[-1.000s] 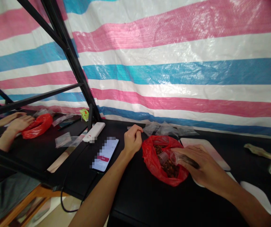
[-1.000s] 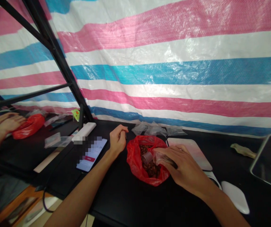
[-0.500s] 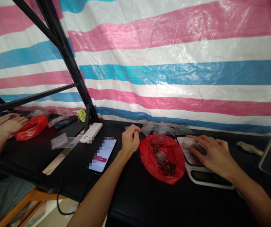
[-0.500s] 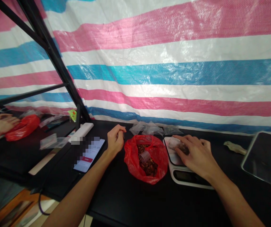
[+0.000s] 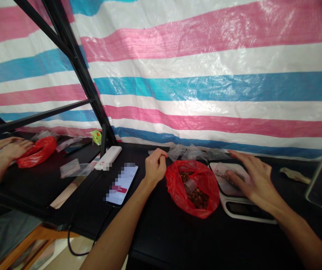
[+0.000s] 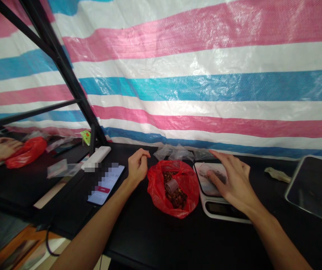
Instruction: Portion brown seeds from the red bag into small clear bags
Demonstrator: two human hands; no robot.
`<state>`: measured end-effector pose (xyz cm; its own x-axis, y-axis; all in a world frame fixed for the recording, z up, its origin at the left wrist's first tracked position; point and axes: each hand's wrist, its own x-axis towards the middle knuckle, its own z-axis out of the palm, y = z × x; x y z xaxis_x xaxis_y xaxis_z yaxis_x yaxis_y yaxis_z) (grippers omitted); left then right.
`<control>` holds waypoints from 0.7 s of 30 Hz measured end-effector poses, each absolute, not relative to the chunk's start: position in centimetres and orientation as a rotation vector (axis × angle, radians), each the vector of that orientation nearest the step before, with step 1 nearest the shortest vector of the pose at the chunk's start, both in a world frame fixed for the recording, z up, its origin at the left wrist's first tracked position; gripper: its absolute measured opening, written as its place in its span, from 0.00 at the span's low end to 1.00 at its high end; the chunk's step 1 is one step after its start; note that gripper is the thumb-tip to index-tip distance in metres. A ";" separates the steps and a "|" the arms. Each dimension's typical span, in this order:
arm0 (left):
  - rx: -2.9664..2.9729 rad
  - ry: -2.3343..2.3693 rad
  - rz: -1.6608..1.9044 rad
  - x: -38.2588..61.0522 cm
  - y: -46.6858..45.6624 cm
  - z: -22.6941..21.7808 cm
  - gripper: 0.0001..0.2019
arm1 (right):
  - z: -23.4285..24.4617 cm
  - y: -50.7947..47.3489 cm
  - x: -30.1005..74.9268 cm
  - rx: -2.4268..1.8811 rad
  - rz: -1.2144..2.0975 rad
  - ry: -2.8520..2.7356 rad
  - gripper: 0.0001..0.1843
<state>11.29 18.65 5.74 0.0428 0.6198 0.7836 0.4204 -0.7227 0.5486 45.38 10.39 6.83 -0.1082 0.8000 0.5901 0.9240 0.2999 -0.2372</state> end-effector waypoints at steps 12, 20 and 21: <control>2.144 1.086 1.741 11.4 18.6 5.8 0.13 | 6.8 10.4 45.7 -1.562 -0.188 -1.978 0.30; 2.144 1.079 1.762 11.5 18.7 5.7 0.14 | 6.3 10.7 46.0 -1.585 -0.147 -2.065 0.31; 2.142 1.083 1.763 11.5 18.7 5.7 0.14 | 6.2 10.8 46.0 -1.589 -0.144 -2.068 0.32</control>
